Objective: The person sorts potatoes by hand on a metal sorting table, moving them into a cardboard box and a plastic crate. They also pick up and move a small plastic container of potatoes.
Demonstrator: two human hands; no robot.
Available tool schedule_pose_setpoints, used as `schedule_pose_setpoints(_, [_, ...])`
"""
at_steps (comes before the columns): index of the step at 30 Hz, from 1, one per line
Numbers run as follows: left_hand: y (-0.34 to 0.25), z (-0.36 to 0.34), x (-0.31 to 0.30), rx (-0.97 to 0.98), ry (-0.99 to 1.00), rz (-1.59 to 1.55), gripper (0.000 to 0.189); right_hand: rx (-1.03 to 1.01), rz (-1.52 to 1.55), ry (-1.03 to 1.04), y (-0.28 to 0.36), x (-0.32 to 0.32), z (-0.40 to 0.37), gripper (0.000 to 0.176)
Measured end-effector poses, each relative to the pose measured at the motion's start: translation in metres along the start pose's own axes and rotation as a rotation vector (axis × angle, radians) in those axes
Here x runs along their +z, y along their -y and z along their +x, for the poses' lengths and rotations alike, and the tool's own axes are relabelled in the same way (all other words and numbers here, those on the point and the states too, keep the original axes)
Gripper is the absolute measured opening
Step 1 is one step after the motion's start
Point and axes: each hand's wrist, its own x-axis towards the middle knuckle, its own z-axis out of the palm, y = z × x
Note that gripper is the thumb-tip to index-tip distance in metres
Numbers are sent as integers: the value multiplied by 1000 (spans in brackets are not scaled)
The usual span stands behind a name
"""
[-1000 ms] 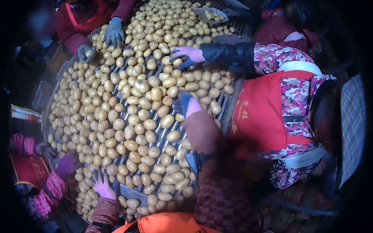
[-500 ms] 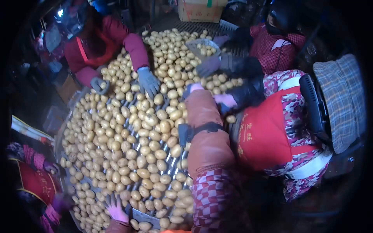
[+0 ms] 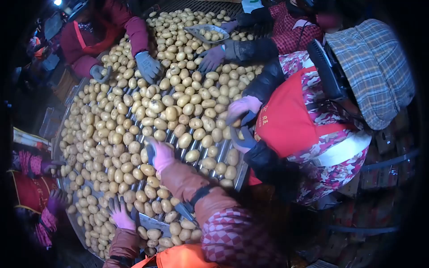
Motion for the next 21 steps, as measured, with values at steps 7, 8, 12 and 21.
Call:
schedule_pose_setpoints(7, [-9, 3, -12, 3, -33, -47, 83, -93, 125, 108, -3, -16, -57, 51])
schedule_pose_setpoints(8, [-7, 2, -10, 10, -42, -41, 83, -68, 92, 89, -5, -16, -57, 52])
schedule_pose_setpoints(12, [-8, 1, -12, -6, -31, -38, 84, -60, 44, 55, -5, -23, -61, 53])
schedule_pose_setpoints(21, [0, -4, -3, -24, -23, -84, 82, -131, -104, 108, 13, -21, -77, 40])
